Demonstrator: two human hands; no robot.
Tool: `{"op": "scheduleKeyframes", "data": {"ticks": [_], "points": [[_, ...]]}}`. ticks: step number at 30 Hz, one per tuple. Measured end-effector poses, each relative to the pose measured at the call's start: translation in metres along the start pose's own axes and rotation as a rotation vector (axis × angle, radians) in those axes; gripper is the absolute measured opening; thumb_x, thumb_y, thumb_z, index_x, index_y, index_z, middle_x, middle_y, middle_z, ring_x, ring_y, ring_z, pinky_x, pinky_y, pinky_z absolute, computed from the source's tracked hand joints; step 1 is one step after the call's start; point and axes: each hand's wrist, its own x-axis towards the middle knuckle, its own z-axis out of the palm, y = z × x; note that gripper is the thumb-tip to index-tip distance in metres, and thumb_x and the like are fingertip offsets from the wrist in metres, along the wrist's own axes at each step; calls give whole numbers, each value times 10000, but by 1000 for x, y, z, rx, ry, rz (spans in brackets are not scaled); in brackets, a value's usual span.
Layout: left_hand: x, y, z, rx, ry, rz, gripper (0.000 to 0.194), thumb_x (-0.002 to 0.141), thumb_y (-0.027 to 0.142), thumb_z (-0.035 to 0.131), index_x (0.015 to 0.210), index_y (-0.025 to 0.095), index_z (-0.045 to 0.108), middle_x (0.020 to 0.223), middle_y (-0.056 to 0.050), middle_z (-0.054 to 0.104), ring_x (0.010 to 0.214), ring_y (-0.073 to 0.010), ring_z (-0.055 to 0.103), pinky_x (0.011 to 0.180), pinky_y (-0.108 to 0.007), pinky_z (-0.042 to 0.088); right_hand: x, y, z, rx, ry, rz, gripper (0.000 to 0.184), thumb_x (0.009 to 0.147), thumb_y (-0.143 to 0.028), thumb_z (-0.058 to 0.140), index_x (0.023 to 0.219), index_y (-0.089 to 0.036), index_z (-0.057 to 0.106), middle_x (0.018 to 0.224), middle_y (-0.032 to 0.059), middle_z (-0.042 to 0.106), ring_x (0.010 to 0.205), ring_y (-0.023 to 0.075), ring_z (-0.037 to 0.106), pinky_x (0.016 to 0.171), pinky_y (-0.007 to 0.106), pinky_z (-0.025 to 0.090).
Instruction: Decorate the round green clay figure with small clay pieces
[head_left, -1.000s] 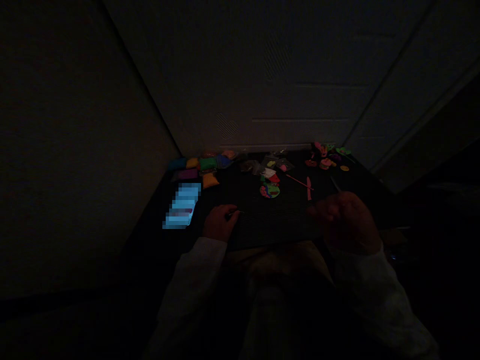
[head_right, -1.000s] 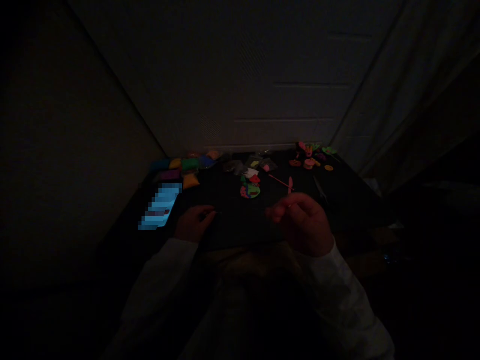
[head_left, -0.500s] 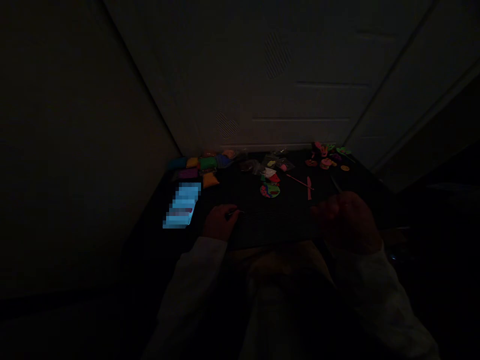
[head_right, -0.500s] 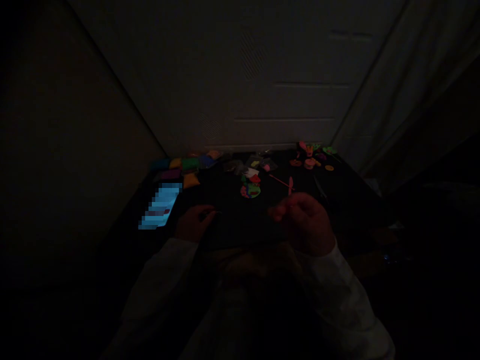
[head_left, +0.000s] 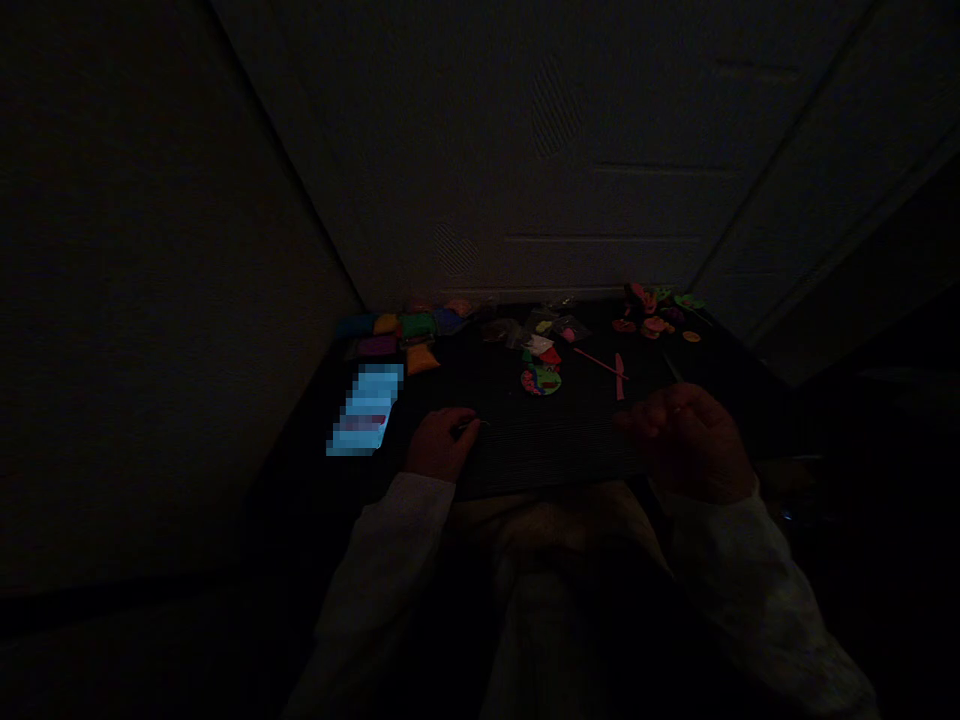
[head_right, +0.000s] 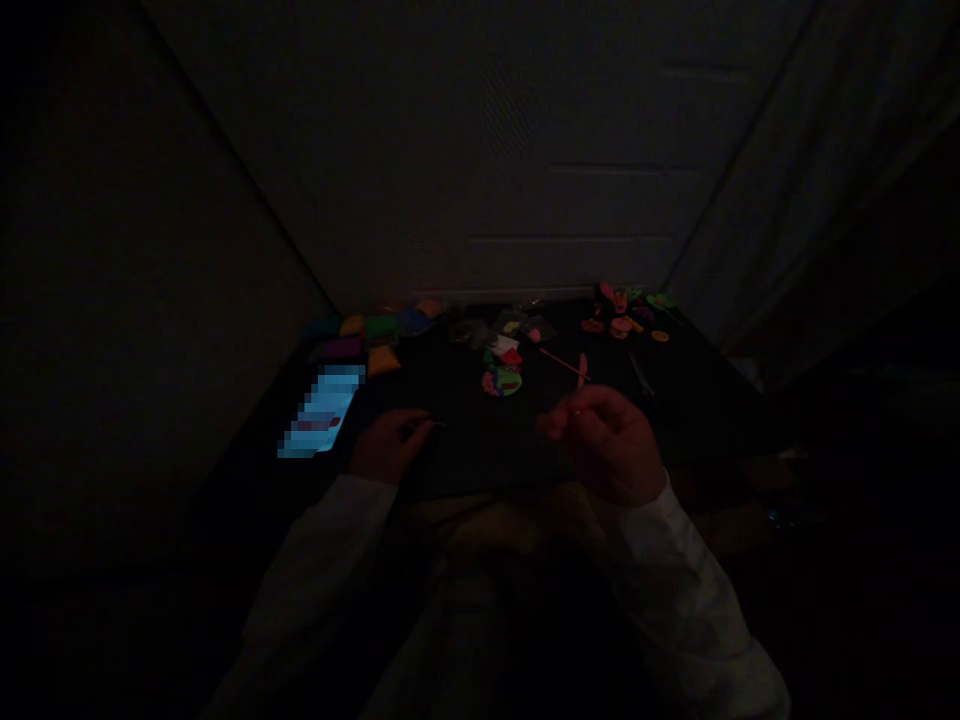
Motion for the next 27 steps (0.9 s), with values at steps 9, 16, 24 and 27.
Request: {"op": "scheduleKeyframes", "data": {"ticks": [9,16,24,27], "points": [[0,2,-2,6,-1,3,248,734,349,464,869,183,590,842,-38,614,798,-160,543,721,-287,431,18,65,-21,-843,-122,39,214,702,-393,530,762,-194,585,767,19,608,736,152,556,692,302,428],[-1,4,-2,8,-1,2,244,737,345,462,865,181,590,840,-36,611,804,-159,542,729,-284,426,30,102,-32,-1127,-318,-43,162,712,-310,527,803,-216,624,851,47,603,838,193,521,784,368,383],[-1,3,-2,4,8,4,249,735,347,462,862,175,591,833,-38,614,801,-161,545,718,-287,432,25,98,-38,-1245,-388,-96,290,709,-349,541,951,-197,592,965,62,577,907,189,508,816,352,402],[-1,3,-2,7,4,5,239,733,330,464,865,177,591,829,-38,615,794,-161,545,721,-289,432,22,95,-41,-1270,-367,-108,302,740,-338,504,984,-174,576,980,67,570,920,176,505,827,335,407]]}}
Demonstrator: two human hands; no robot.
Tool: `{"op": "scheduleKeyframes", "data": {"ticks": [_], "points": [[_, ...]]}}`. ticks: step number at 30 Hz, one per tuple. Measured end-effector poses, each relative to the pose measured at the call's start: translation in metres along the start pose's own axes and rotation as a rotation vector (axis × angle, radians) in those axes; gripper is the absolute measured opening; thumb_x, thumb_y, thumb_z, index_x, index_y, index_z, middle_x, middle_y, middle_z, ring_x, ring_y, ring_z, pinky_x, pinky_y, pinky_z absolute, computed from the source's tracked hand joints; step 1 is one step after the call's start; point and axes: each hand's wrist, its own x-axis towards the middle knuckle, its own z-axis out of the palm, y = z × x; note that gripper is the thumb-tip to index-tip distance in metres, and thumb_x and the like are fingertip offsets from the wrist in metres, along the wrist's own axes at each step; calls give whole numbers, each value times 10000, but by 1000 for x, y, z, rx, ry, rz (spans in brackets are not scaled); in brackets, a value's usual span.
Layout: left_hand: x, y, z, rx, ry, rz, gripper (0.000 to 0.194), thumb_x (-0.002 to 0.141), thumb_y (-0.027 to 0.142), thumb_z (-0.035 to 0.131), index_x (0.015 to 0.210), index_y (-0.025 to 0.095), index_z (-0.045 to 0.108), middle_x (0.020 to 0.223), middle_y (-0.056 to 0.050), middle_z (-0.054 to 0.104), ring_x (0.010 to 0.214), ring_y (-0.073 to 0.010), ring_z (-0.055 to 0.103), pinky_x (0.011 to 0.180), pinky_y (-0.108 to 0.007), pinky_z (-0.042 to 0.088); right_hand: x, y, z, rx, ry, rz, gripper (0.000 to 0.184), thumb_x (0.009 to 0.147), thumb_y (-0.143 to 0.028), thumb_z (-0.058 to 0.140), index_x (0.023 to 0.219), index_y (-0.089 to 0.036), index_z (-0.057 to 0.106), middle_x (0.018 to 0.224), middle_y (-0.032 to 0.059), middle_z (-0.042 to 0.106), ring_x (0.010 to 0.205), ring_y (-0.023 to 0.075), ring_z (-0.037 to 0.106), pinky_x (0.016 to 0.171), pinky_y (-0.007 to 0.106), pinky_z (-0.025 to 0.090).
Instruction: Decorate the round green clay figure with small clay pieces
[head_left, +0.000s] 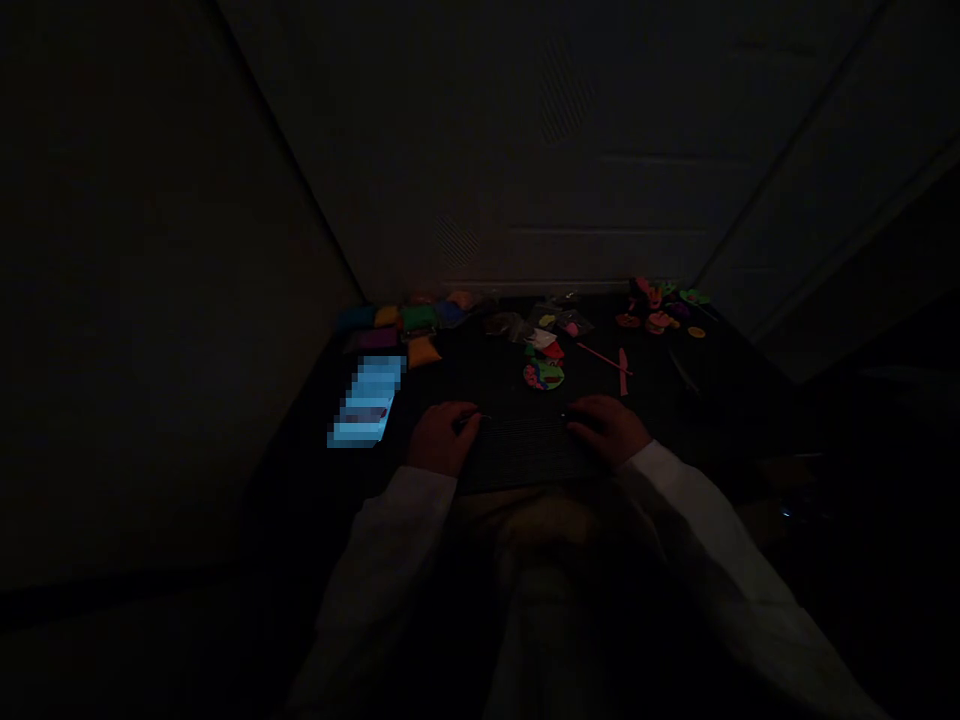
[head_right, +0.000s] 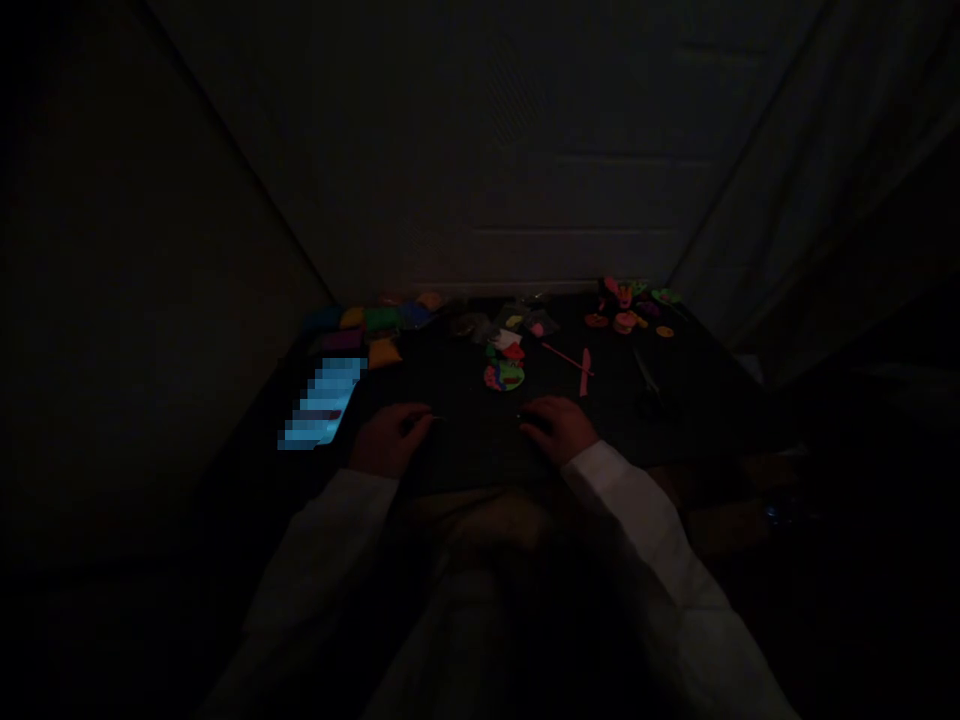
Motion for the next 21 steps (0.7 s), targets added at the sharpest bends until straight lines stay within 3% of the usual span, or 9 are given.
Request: {"op": "scheduleKeyframes", "data": {"ticks": [11,21], "points": [[-1,2,-1,2,-4,-1,249,747,329,444,876,174,589,843,-36,612,804,-156,539,736,-283,425,-4,-3,5,-120,20,-37,310,790,-280,418,1058,-189,546,1032,67,542,944,183,470,824,348,385],[0,2,-1,4,-5,-3,246,743,330,450,873,174,589,844,-36,612,799,-155,544,721,-282,430,12,-2,7,-110,-29,6,206,774,-297,459,870,-200,613,909,47,568,863,156,499,781,307,394]]}}
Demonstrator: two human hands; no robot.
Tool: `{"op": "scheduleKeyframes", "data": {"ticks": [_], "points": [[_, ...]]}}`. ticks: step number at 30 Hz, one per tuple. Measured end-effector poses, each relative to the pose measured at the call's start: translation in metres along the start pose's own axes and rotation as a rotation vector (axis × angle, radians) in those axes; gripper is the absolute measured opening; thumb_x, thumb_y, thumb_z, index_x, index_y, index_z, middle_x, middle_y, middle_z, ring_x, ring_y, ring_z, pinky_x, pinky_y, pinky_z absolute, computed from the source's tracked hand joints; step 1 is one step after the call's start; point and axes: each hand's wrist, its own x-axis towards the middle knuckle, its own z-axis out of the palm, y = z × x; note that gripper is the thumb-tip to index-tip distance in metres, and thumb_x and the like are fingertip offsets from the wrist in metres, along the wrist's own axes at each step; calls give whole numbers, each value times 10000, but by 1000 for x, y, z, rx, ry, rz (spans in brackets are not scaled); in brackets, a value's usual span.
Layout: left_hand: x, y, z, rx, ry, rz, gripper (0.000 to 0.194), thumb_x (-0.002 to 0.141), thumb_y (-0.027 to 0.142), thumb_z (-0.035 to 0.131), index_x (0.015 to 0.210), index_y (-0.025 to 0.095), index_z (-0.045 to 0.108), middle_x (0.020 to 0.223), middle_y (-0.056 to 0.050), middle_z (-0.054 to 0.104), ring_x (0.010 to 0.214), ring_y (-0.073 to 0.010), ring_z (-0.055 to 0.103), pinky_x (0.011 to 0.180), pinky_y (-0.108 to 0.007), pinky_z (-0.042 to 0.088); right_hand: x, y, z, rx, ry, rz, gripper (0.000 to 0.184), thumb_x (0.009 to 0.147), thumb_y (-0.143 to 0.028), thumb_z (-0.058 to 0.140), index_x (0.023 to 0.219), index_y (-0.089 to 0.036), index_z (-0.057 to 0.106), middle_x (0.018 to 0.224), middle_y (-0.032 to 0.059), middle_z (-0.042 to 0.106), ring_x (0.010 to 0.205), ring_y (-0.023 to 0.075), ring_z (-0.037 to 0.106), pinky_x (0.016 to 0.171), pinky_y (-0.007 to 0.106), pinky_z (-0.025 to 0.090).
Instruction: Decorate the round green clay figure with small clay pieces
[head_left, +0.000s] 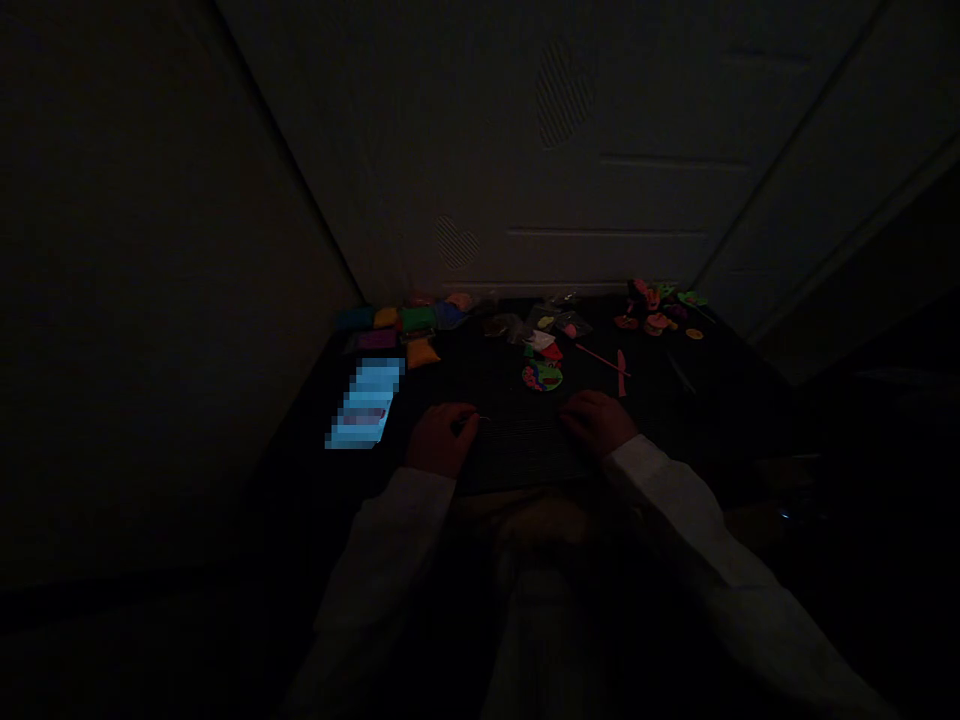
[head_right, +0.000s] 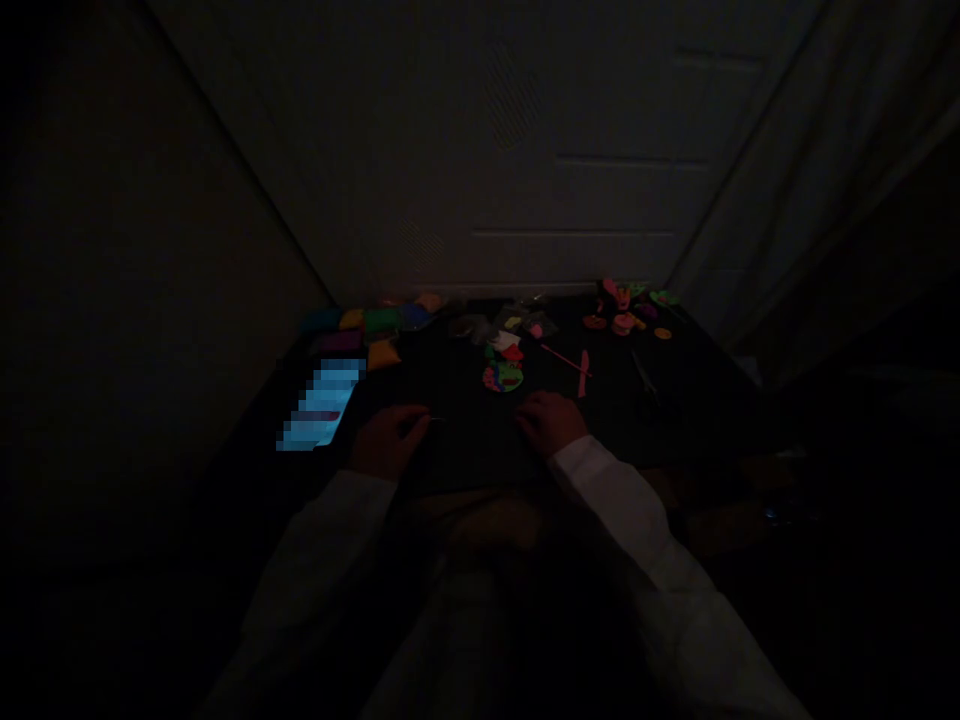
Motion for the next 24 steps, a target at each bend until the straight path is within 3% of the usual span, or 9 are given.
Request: {"op": "scheduleKeyframes", "data": {"ticks": [9,14,21,24], "points": [[4,9,-6,7,30,12,255,748,314,448,897,154,577,869,-46,605,806,-146,548,740,-279,434,4,-1,-12,116,-28,47,166,759,-316,484,805,-191,583,824,14,587,783,126,533,708,255,418],[15,22,-8,10,-21,77,278,743,351,463,941,184,564,939,-36,590,892,-166,521,797,-311,417,13,8,-25,165,-65,79,172,770,-329,471,822,-197,569,802,-8,604,721,94,555,639,209,430],[28,61,-4,-106,-158,169,229,775,282,436,957,193,543,948,-33,571,902,-162,514,773,-318,440,39,28,-40,185,-195,28,126,755,-198,483,849,-187,565,832,-5,608,764,91,561,696,206,439],[35,77,-3,-150,-231,195,225,792,276,427,963,170,528,953,-39,558,894,-148,514,770,-331,442,49,33,-41,219,-184,54,137,749,-173,487,867,-181,556,833,-9,606,758,77,561,691,184,443]]}}
